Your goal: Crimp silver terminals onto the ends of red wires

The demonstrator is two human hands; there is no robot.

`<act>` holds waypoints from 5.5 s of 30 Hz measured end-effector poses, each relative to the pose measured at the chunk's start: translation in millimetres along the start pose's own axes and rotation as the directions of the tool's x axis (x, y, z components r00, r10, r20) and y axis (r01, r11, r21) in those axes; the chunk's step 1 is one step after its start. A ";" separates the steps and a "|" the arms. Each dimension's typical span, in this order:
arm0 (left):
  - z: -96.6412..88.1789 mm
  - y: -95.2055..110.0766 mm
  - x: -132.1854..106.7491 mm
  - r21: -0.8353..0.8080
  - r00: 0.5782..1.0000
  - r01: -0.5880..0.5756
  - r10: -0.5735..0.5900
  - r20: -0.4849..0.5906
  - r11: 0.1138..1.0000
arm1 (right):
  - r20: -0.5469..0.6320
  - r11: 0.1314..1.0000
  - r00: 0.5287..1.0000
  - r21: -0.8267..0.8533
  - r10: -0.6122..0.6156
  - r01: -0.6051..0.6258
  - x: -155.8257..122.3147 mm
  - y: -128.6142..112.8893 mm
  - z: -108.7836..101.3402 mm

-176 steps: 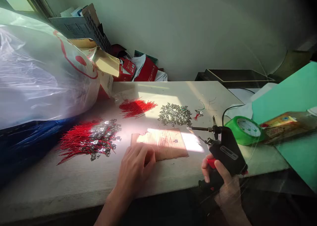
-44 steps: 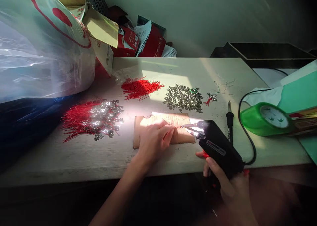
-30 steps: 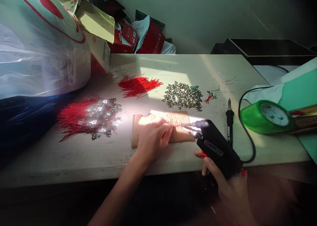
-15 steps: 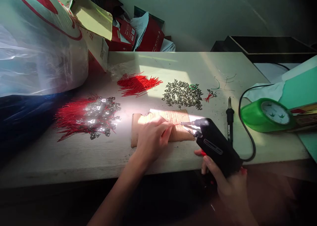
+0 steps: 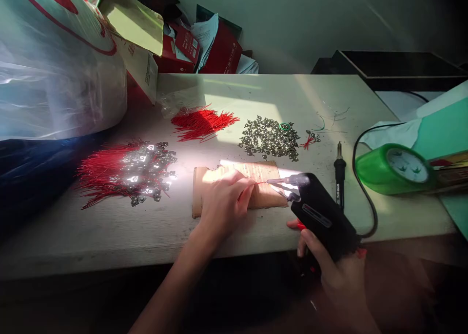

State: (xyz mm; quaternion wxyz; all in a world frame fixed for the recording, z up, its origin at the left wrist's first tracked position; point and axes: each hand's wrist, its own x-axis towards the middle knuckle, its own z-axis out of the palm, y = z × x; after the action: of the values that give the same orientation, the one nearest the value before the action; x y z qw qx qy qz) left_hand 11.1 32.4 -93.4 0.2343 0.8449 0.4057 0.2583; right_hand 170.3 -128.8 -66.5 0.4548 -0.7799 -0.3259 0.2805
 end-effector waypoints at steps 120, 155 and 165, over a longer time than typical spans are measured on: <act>-0.8 1.1 0.8 0.031 1.000 0.000 0.000 0.022 1.000 | -0.074 0.950 0.950 -0.109 -0.302 0.293 -4.0 20.7 6.3; -1.4 1.2 0.6 0.016 1.000 0.005 -0.005 0.027 1.000 | -0.083 0.976 0.977 -0.111 -0.196 0.187 -5.6 13.7 5.7; -1.3 0.9 0.0 0.019 1.000 -0.006 0.006 0.016 1.000 | -0.085 0.978 0.979 -0.116 -0.186 0.176 -5.5 14.2 5.7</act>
State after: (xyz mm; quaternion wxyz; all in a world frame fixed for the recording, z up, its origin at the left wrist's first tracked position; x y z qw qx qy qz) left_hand 10.8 32.1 -91.8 0.2289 0.8503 0.4036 0.2484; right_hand 166.2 -135.4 -80.8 0.4509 -0.7829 -0.3881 0.1823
